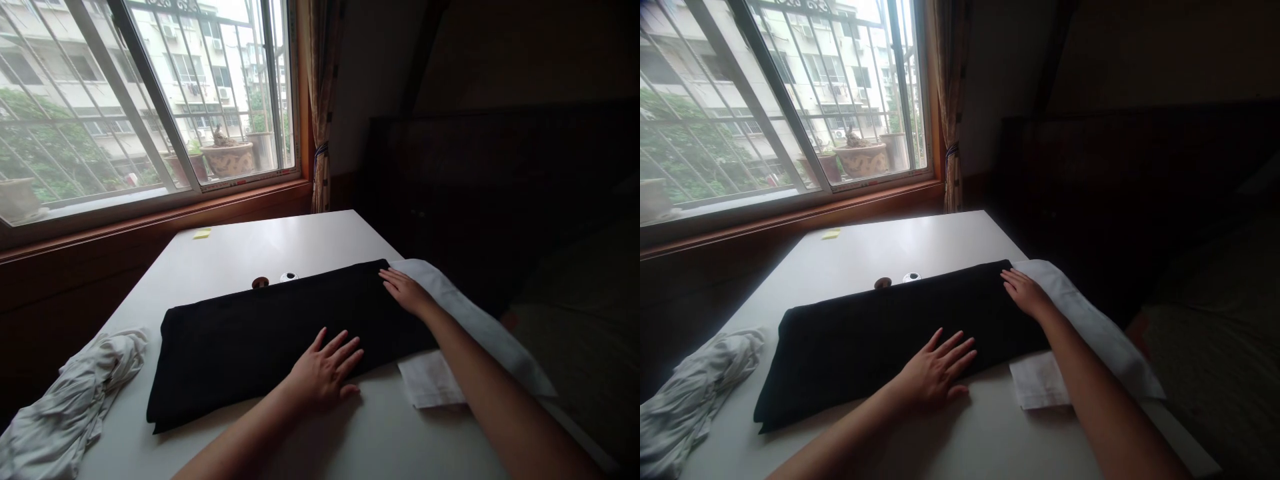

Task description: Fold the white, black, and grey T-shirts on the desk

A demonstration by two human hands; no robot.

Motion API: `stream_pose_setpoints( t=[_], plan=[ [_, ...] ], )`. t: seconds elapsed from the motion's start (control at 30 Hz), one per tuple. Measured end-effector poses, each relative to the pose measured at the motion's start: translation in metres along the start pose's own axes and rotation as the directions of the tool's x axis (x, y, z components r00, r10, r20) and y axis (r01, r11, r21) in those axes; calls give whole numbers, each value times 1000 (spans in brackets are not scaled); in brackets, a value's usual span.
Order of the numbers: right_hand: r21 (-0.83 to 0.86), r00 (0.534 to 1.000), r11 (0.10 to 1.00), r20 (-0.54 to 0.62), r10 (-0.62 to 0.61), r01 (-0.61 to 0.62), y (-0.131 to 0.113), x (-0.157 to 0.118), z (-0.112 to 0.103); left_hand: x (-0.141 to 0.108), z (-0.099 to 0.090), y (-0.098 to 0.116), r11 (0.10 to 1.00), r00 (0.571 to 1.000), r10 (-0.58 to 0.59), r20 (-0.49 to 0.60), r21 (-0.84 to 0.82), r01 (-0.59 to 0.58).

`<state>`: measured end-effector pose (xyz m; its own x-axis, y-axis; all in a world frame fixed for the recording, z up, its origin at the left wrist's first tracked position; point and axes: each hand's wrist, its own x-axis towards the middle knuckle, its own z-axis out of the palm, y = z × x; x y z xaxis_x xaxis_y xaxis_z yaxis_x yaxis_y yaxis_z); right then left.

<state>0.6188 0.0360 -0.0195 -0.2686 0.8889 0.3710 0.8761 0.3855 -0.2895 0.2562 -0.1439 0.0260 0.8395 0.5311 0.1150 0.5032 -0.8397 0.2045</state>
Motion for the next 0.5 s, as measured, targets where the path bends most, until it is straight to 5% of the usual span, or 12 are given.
stream_pose_setpoints(
  t=[0.2,0.5],
  plan=[
    [-21,999,1000,-46,-3,2,-4,-3,-3,-18,10,-6,1000,1000,-2,3,19,2],
    [-144,994,989,-108,24,-40,-12,-7,-13,-97,-24,-32,969,974,-225,-11,97,225]
  ],
)
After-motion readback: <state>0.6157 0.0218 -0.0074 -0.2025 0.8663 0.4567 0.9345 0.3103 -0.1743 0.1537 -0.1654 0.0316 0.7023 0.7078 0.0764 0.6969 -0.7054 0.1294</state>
